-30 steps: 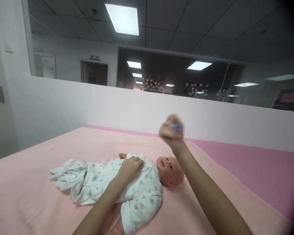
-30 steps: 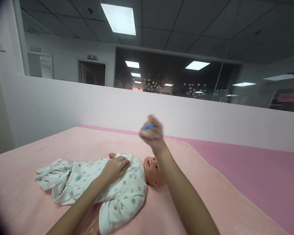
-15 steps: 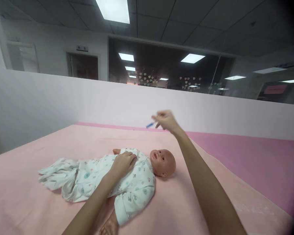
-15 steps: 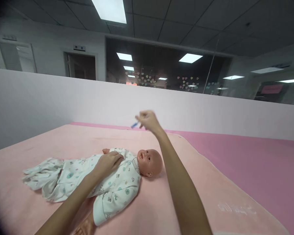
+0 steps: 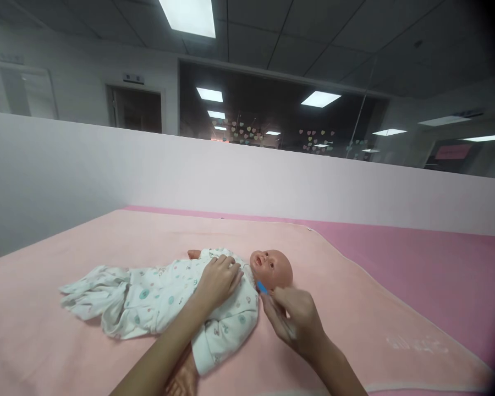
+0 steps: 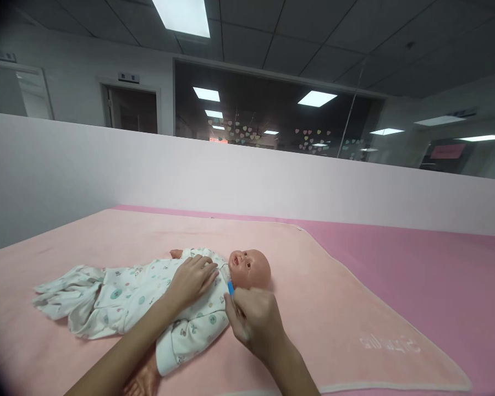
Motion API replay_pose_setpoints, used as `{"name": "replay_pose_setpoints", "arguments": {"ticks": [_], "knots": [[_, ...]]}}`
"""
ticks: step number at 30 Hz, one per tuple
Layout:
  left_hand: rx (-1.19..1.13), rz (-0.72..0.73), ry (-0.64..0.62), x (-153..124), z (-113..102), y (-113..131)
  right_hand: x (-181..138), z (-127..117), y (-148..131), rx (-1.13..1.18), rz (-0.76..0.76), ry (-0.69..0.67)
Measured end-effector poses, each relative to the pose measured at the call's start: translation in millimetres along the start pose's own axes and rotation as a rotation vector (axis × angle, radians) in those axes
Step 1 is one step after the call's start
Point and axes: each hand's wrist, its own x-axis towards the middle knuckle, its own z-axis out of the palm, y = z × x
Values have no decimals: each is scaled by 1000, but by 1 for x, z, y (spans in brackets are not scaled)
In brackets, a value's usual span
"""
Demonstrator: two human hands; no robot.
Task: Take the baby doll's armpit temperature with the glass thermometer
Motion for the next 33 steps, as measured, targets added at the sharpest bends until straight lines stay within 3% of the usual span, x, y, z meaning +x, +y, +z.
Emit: {"name": "replay_pose_setpoints", "arguments": {"ticks": [3, 6, 13, 17, 21, 27, 33], "knots": [[-16, -25, -25, 0, 9, -2, -52, 2, 19, -163, 113, -194], [-64, -68, -21, 1, 13, -3, -85, 8, 39, -277, 129, -243], [-165, -77, -60, 0, 9, -5, -102, 13, 65, -343, 206, -309], [-119, -93, -73, 1, 11, -6, -86, 4, 59, -304, 214, -383], [-161, -149, -115, 3, 13, -9, -44, 9, 39, -186, 86, -149], [-497, -253, -104, 0, 14, -19, 34, 71, 15, -74, 72, -118], [-781, -342, -77, -1, 21, -28, 40, 117, 20, 118, 163, -10]]}}
